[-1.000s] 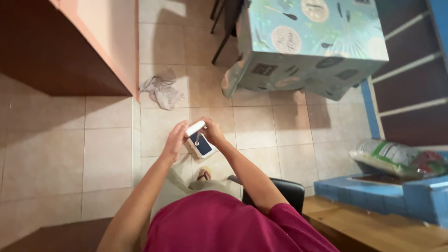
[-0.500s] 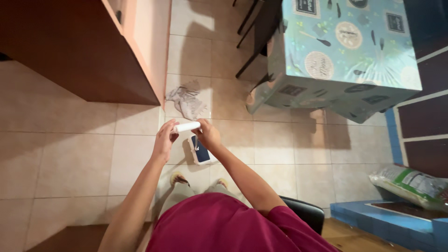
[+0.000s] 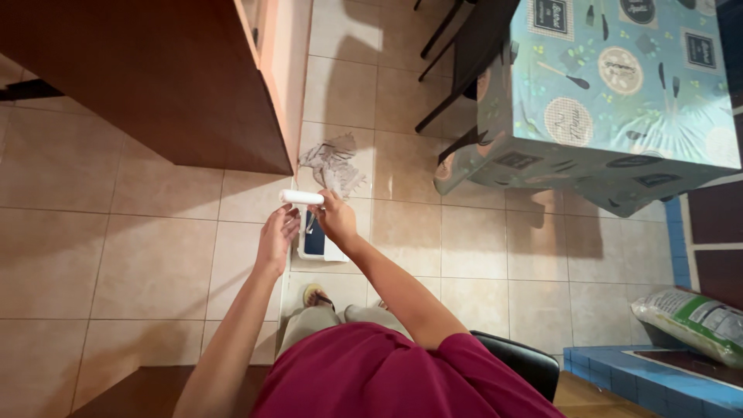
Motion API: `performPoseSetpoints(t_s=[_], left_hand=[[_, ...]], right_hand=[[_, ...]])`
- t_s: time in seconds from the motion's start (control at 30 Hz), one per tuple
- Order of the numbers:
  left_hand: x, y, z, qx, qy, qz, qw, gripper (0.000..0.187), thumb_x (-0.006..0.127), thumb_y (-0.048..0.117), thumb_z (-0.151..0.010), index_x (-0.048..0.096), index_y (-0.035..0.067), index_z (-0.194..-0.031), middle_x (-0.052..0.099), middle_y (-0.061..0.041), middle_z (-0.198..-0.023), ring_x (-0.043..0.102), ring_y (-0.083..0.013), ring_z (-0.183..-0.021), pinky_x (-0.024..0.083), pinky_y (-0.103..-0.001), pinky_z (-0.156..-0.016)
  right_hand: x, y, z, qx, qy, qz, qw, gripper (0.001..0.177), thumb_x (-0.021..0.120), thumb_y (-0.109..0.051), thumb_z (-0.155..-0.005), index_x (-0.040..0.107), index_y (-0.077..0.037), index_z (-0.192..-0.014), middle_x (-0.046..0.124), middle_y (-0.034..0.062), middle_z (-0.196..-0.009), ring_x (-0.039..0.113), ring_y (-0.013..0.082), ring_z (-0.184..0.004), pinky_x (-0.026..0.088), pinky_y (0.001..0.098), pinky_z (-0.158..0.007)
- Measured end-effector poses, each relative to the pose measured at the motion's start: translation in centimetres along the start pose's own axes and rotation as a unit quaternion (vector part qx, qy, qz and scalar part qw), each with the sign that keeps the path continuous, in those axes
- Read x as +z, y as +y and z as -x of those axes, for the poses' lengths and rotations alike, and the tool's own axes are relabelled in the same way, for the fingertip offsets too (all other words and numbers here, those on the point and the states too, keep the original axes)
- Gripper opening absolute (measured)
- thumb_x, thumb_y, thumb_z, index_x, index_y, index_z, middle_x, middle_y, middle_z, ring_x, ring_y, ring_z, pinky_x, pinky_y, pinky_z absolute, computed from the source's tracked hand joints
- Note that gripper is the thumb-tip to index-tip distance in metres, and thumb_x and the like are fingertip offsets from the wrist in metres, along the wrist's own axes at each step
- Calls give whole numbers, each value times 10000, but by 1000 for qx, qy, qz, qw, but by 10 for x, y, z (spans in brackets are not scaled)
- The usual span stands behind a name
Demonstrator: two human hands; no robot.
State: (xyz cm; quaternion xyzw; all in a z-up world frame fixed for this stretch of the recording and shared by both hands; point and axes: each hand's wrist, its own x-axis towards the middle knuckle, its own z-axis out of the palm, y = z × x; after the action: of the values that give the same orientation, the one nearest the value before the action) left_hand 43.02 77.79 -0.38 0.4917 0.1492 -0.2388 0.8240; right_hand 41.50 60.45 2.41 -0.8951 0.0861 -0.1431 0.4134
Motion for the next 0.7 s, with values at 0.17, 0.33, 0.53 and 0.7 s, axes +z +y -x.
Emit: performPoseSetpoints(t_s=[0.17,0.33,0.53,0.7], left_hand=[[-3,-3,2,5,13,-25,1000,480,518,336,-1042,557,-11,-1371,629,-152,-1336,625,-242,-1189,492,-356,-1059],[26,5,22,150,18,-139,979,386,537,220,-1036,597,-20,-1333,659,-117,-1305,613,-178,-1173,482,-316,-1009],[77,6,46,205,32,-179,962,343,534,180,-1043,614,-25,-1305,678,-110,-1233,644,-176,-1139,489,-302,-995],[121,-25,21,195,73,-121,970,331,535,208,-1051,616,-9,-1287,668,-99,-1257,654,-199,-1133,519,-335,-977]], right_hand=[[19,7,-7,11,-44,-24,999,251,759,-251,-902,643,-116,-1080,709,124,-1005,708,342,-834,546,464,-707],[24,36,-20,-34,-140,-78,986,366,761,-183,-889,619,-67,-1206,688,177,-1144,691,351,-965,559,429,-823],[-25,115,-42,86,-180,-204,958,433,741,-149,-901,587,-45,-1292,672,121,-1278,698,219,-1079,573,362,-888],[-124,194,-66,148,-173,-256,940,295,703,-123,-939,662,-23,-1213,724,70,-1109,652,125,-927,542,279,-814]])
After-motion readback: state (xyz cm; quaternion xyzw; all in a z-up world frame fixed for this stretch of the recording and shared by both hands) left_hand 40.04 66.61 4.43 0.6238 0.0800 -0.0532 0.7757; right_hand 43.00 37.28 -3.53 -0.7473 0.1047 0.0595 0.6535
